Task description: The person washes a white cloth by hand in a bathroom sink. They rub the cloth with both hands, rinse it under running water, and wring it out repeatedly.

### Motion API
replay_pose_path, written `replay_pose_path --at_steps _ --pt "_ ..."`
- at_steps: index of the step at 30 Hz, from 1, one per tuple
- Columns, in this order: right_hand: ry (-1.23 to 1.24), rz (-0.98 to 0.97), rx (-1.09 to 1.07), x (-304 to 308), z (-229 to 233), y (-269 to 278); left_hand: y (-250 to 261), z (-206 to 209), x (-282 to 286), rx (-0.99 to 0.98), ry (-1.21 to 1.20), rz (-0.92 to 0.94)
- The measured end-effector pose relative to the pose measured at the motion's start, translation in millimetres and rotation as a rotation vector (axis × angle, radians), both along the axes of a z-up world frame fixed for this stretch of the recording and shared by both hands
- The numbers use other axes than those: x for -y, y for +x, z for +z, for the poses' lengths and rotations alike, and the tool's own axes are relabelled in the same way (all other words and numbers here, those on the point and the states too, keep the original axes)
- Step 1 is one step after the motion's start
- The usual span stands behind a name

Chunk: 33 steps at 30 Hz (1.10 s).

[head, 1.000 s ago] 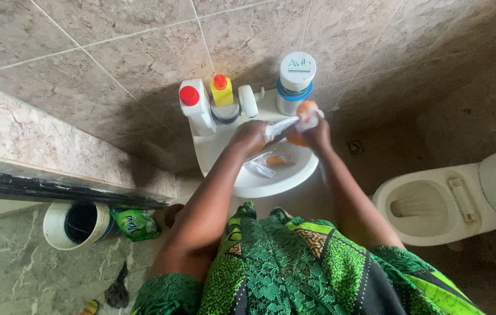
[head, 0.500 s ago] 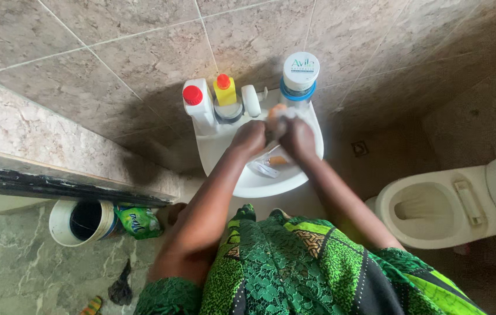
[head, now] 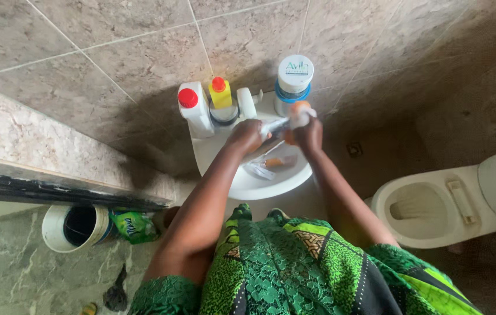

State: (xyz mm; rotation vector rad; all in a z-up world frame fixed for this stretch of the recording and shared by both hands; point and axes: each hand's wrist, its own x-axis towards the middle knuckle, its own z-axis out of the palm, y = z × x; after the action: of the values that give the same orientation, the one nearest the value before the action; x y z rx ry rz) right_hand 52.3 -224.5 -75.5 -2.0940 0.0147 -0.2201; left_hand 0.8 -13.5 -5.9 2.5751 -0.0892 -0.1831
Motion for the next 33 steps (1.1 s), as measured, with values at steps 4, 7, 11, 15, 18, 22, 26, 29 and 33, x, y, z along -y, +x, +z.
replay_pose_path --at_steps 4,7,11,15,18,22,26,29,33 --pt "-0.135 0.147 0.261 -24.6 16.3 -34.6 3.1 -6.2 -2.2 0.034 0.067 -0.076" --pt "-0.086 0.165 0.094 -15.9 24.9 -27.1 1.5 0.9 -3.5 0.000 0.055 0.014" --pt "0.072 0.012 -0.085 5.1 27.0 2.1 -5.4 11.7 1.3 -0.019 0.020 0.011" --pt "-0.055 -0.015 -0.017 -8.9 36.8 -20.9 -5.7 6.7 0.5 -0.014 0.065 -0.001" --pt "-0.139 0.123 0.197 -23.2 44.4 -43.2 -1.1 -2.7 -3.8 0.045 0.043 0.004" --pt "-0.074 0.114 0.073 -15.1 33.0 -32.0 -1.9 0.2 1.1 -0.008 0.034 0.059" --pt "0.300 -0.008 -0.227 8.8 9.3 7.8 -7.9 9.8 2.4 -0.009 -0.033 0.038" --pt "0.018 -0.112 -0.070 -6.9 -10.3 -0.3 -7.9 14.4 4.0 -0.018 -0.012 0.046" --pt "0.103 -0.212 0.174 -35.6 -24.6 -26.7 -9.5 20.3 -2.4 0.022 -0.004 0.035"
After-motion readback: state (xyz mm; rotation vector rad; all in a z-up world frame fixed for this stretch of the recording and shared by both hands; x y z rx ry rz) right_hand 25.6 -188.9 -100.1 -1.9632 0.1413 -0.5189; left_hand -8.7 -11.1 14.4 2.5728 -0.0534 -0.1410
